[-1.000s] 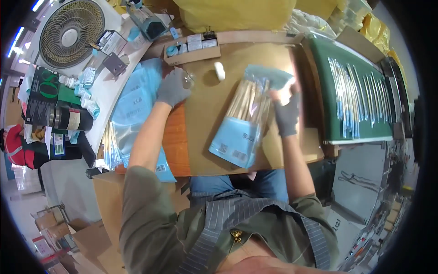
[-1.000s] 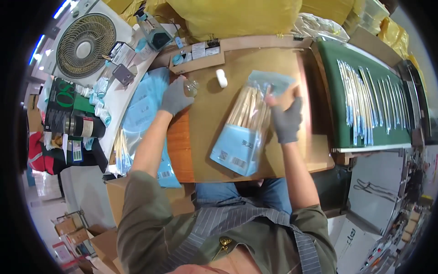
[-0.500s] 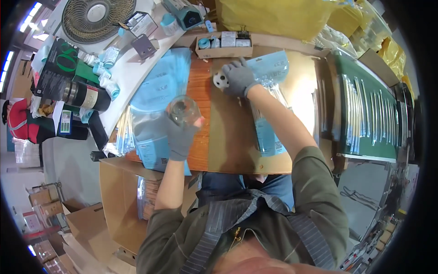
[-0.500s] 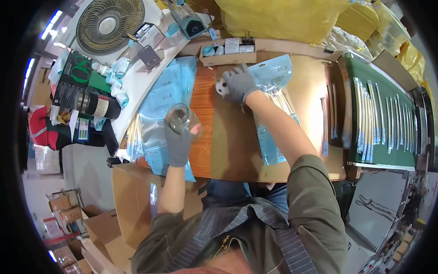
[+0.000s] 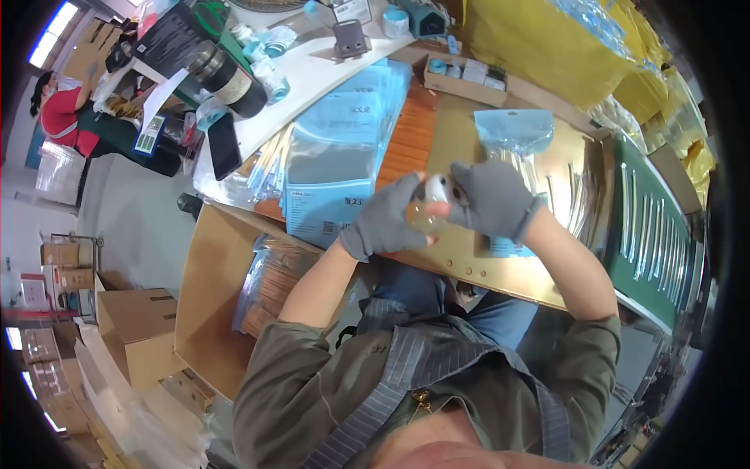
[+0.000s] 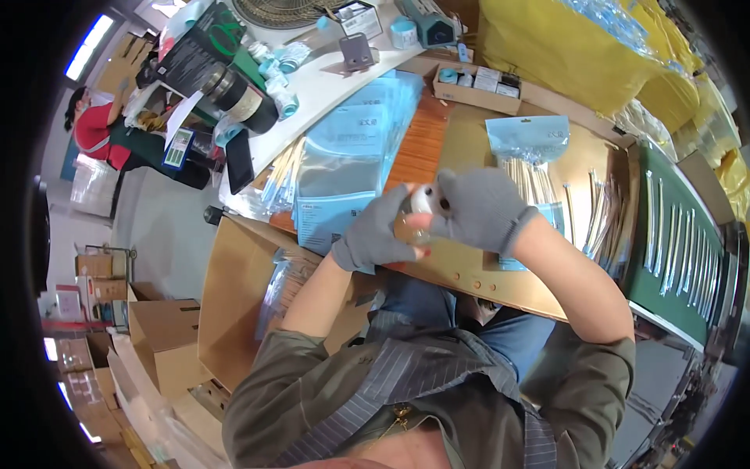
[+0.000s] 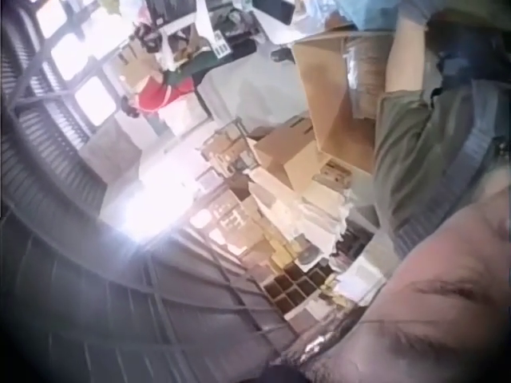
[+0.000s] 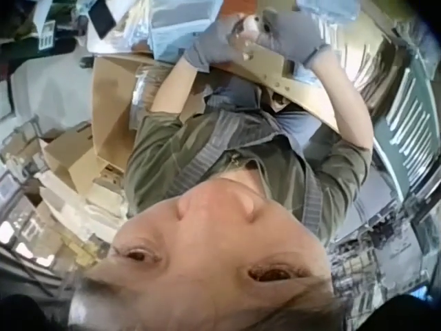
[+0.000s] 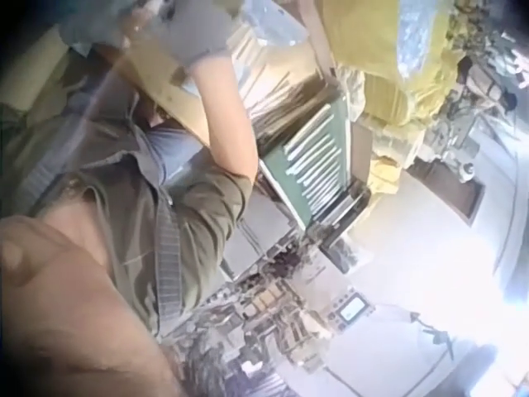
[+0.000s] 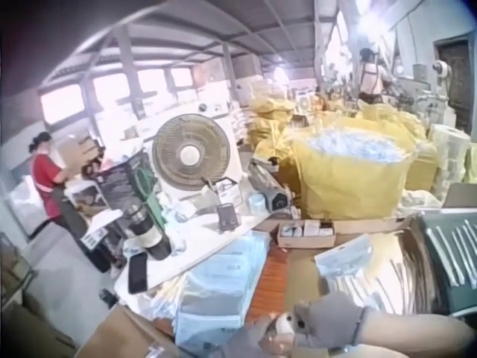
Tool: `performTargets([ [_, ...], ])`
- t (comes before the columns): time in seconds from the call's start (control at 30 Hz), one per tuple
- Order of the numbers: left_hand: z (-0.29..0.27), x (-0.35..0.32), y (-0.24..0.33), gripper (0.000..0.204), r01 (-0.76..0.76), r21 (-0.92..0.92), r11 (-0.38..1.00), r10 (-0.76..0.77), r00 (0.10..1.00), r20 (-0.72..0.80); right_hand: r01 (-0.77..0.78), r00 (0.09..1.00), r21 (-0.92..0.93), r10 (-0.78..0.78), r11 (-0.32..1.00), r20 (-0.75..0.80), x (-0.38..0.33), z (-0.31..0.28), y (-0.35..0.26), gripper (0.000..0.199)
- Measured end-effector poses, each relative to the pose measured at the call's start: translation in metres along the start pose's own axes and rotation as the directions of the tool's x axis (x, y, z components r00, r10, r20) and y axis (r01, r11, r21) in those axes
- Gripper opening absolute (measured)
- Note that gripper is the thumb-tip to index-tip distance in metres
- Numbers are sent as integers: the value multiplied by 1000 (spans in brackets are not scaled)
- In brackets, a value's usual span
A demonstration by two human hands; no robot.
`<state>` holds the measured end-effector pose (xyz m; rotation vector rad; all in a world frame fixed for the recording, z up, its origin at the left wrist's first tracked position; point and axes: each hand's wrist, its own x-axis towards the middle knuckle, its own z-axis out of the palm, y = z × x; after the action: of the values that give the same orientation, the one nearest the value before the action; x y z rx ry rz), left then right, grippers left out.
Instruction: Packaging bundles of thin wooden sticks into plastic sleeves at a manufacturing station.
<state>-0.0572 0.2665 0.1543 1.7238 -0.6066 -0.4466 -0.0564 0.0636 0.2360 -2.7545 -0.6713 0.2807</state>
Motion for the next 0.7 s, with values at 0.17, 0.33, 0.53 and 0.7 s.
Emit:
performTargets([
  [0.17, -17, -8, 18, 82, 235, -510, 827, 31, 888, 459, 393, 916, 148, -374, 907, -143, -33, -22, -19, 74],
  [0.33, -16, -5, 46, 75, 61, -268, 961, 32, 943, 331, 129, 964, 81, -106, 988, -245, -29, -9, -22, 58],
  [0.53, -13, 17, 48, 71, -156, 289, 944, 166, 986, -10, -136, 955, 10, 134, 991, -263, -15, -15, -16, 64],
  [0.7, -55, 45, 44, 71, -283, 451, 846, 281, 957, 73, -64, 951, 168, 111, 984, -288, 0, -15, -8, 71],
])
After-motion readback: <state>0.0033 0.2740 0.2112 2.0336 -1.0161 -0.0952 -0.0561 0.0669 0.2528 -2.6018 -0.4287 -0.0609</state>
